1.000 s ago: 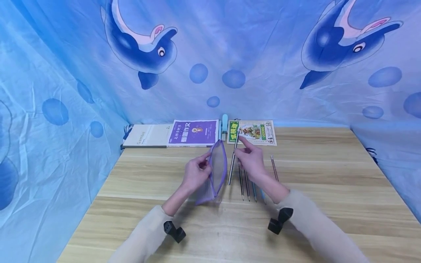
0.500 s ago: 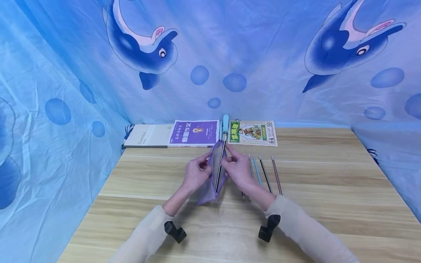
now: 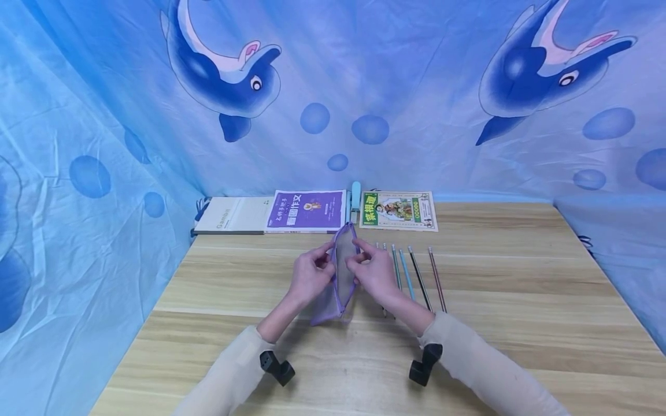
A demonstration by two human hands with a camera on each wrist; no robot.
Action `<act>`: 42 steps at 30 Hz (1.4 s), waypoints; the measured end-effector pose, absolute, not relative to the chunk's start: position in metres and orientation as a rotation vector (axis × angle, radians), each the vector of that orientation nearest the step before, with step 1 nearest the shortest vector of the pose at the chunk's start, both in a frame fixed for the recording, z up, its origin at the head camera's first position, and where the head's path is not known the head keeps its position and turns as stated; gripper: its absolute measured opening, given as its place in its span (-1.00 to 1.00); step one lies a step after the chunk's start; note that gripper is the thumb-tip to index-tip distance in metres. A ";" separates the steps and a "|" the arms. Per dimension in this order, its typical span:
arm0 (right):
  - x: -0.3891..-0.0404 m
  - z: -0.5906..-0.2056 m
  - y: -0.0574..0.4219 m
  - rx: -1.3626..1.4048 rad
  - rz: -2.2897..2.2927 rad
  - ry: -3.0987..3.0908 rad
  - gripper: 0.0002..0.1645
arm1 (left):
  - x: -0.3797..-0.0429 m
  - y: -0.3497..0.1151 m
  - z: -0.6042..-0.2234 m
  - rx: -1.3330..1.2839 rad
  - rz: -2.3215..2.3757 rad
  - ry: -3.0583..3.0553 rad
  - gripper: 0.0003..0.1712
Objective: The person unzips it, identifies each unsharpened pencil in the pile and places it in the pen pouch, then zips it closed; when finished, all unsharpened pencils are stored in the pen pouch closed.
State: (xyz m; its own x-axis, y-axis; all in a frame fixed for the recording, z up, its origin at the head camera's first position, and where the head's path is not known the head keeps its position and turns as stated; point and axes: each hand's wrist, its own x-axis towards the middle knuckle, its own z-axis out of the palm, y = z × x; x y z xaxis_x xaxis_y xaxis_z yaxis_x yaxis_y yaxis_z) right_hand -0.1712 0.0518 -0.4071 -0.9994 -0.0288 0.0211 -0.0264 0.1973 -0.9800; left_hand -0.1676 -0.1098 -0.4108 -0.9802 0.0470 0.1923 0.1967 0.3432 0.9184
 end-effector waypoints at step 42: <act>-0.182 -0.460 0.234 -0.527 -1.009 3.031 -0.30 | -0.170 -0.112 -0.411 -0.204 -1.781 -2.458 -0.39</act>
